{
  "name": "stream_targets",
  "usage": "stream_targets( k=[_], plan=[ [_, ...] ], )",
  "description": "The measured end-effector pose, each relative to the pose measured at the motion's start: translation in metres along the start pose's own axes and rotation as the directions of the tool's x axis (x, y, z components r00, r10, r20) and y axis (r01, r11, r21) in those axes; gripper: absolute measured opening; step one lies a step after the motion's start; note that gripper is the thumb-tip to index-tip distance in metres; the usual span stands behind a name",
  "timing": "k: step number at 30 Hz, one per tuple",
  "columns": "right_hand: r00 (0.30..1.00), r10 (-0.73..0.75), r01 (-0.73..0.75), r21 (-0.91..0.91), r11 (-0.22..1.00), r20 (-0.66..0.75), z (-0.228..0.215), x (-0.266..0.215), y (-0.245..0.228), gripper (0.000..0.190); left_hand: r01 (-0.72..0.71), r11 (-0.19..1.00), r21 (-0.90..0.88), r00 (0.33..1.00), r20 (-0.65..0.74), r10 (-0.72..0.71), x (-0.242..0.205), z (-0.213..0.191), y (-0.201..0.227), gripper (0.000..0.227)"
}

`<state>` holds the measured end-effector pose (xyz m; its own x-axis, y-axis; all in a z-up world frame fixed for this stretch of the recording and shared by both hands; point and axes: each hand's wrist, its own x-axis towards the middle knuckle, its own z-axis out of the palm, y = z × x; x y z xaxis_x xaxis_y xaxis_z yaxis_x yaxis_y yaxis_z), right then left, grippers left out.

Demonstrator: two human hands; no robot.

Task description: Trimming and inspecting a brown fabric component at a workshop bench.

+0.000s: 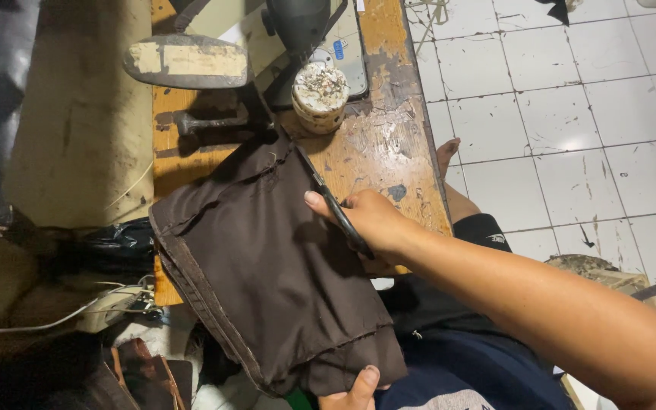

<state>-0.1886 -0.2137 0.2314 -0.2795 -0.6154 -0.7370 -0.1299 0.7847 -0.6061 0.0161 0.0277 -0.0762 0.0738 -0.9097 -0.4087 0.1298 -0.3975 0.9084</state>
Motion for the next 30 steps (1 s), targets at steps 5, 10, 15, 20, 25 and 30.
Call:
stream_targets(
  k=[5, 10, 15, 20, 25, 30],
  plan=[
    [1.0, 0.022, -0.022, 0.03, 0.999, -0.001, -0.002, -0.003, -0.008, 0.066, 0.293, 0.947, 0.133, 0.946, -0.183, -0.267, 0.008, -0.007, -0.024, 0.029],
    [0.999, -0.052, 0.051, -0.046, 0.998, -0.009, 0.001, 0.024, 0.01, 0.067, -0.606, 0.755, 0.253, 0.79, 0.073, 0.609, 0.012, -0.004, 0.004, 0.011],
    [0.993, -0.109, 0.098, -0.176, 0.979, -0.053, 0.002, 0.041, 0.021, 0.069, -0.13, 0.981, -0.146, 0.991, -0.061, 0.122, 0.016, 0.007, -0.018, 0.024],
    [1.0, -0.019, 0.02, -0.059, 0.998, 0.013, -0.004, 0.01, -0.005, 0.069, 0.289, 0.946, 0.149, 0.954, 0.043, -0.298, 0.018, -0.016, -0.033, 0.033],
    [0.998, -0.063, 0.063, -0.049, 0.997, 0.01, -0.001, 0.023, 0.0, 0.069, 0.003, 0.999, -0.043, 1.0, 0.025, -0.002, 0.001, 0.016, 0.033, 0.032],
    [0.991, -0.127, 0.122, -0.128, 0.984, -0.03, 0.002, 0.042, 0.013, 0.07, 0.37, 0.906, 0.207, 0.929, -0.063, -0.365, 0.018, -0.005, -0.018, 0.036]
  ],
)
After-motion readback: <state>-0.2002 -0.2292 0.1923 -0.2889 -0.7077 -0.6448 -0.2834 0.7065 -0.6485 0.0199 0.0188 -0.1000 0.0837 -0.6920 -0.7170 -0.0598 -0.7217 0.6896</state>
